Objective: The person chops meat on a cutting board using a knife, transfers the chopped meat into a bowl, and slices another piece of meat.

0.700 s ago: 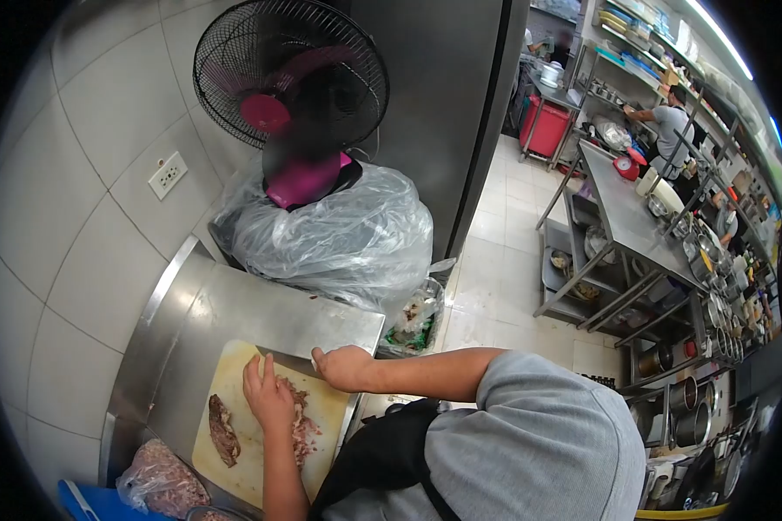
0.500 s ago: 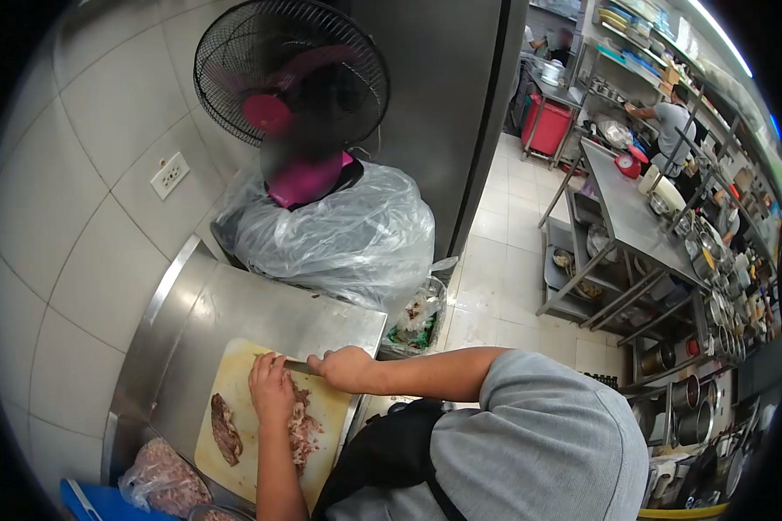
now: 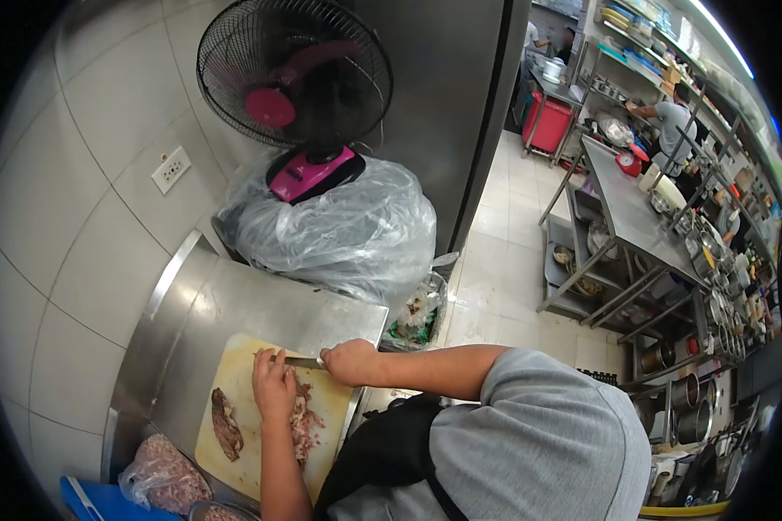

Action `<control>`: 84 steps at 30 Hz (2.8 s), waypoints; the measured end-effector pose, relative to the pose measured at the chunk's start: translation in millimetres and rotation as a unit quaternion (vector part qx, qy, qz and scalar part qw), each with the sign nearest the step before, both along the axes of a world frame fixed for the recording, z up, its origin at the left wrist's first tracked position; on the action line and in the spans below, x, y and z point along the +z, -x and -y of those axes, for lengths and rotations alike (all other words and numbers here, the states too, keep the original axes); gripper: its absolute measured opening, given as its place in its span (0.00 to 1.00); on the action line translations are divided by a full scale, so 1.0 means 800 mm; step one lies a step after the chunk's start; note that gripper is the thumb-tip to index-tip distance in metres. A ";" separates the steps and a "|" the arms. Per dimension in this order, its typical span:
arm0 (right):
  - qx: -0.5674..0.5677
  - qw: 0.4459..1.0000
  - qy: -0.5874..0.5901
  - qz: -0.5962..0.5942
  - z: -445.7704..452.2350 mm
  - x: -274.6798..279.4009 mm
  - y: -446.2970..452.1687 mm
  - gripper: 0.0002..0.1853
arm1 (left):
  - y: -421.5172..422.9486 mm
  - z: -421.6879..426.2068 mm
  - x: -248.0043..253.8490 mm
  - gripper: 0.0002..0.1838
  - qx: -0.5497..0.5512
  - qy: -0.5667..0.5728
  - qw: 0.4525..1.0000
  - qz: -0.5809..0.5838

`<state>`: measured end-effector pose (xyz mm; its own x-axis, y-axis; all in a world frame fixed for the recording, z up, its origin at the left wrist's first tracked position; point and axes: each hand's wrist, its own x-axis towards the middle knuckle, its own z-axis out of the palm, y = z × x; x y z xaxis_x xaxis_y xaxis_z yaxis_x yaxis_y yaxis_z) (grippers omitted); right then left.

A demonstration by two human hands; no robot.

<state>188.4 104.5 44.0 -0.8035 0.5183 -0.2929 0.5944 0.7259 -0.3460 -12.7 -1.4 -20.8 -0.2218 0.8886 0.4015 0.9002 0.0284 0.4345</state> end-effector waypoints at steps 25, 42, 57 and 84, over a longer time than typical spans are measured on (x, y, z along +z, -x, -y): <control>0.013 0.999 -0.014 0.027 -0.009 0.013 0.010 0.17 | -0.019 0.029 -0.028 0.32 0.107 0.051 0.983 0.143; 0.041 0.996 -0.064 0.047 -0.010 0.029 0.013 0.13 | -0.023 0.035 -0.018 0.20 0.106 -0.032 0.984 0.136; 0.098 0.989 -0.047 0.100 0.014 0.092 0.006 0.11 | -0.010 0.029 -0.031 0.03 0.130 -0.049 0.974 0.178; 0.058 0.995 0.028 0.078 -0.007 0.019 0.030 0.15 | -0.002 0.040 -0.045 0.10 0.151 -0.062 0.980 0.116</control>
